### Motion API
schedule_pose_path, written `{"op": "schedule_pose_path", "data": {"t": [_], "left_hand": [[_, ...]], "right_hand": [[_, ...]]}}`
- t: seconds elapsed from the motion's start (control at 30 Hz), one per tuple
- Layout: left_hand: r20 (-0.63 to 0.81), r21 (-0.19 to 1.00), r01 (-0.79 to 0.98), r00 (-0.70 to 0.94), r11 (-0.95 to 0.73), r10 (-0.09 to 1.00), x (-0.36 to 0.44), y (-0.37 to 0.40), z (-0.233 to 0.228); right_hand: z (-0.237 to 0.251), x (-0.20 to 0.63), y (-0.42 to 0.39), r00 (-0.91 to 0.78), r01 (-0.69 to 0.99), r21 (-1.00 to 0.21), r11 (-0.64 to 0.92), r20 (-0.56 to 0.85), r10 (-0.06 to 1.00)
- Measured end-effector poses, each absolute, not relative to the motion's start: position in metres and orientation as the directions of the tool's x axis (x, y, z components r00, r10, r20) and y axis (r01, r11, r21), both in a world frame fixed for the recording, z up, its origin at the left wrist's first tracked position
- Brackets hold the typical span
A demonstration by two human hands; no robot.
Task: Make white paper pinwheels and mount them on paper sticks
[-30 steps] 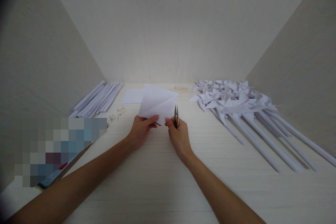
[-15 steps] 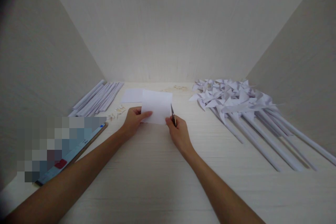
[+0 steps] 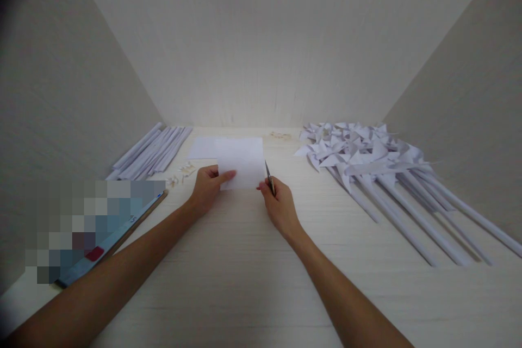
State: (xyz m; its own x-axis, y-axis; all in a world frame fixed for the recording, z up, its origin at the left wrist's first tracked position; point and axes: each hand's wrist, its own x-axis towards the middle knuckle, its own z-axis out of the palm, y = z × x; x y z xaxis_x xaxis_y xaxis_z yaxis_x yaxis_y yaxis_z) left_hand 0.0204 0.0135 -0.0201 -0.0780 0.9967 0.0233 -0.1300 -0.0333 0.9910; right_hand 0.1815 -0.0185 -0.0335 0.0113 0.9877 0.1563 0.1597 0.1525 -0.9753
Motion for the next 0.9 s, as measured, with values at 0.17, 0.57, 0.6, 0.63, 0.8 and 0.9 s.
{"op": "schedule_pose_path", "data": {"t": [0.17, 0.57, 0.6, 0.63, 0.8, 0.9], "left_hand": [[0.002, 0.992, -0.124, 0.013, 0.0, 1.0, 0.018, 0.013, -0.02], [-0.022, 1.0, 0.009, 0.049, 0.022, 0.999, 0.016, 0.017, -0.024], [-0.025, 1.0, -0.002, 0.038, 0.025, 0.999, 0.016, 0.017, -0.023], [-0.024, 1.0, -0.008, 0.024, 0.024, 0.999, 0.016, 0.017, -0.022], [-0.009, 1.0, -0.024, -0.088, 0.007, 0.996, 0.016, 0.017, -0.018], [-0.026, 0.996, -0.087, -0.094, 0.018, 0.995, 0.019, 0.018, -0.016]], "right_hand": [[-0.028, 0.188, -0.017, 0.024, 0.317, -0.923, 0.218, 0.238, 0.971], [-0.022, 0.193, -0.016, 0.02, 0.548, -0.804, 0.231, 0.289, 0.957], [-0.022, 0.193, -0.016, 0.031, 0.539, -0.811, 0.228, 0.289, 0.957], [-0.022, 0.194, -0.016, 0.042, 0.531, -0.817, 0.223, 0.289, 0.956], [-0.023, 0.195, -0.014, 0.128, 0.402, -0.897, 0.181, 0.251, 0.959], [-0.021, 0.191, -0.017, 0.111, 0.076, -0.995, 0.064, 0.072, 0.991]]}}
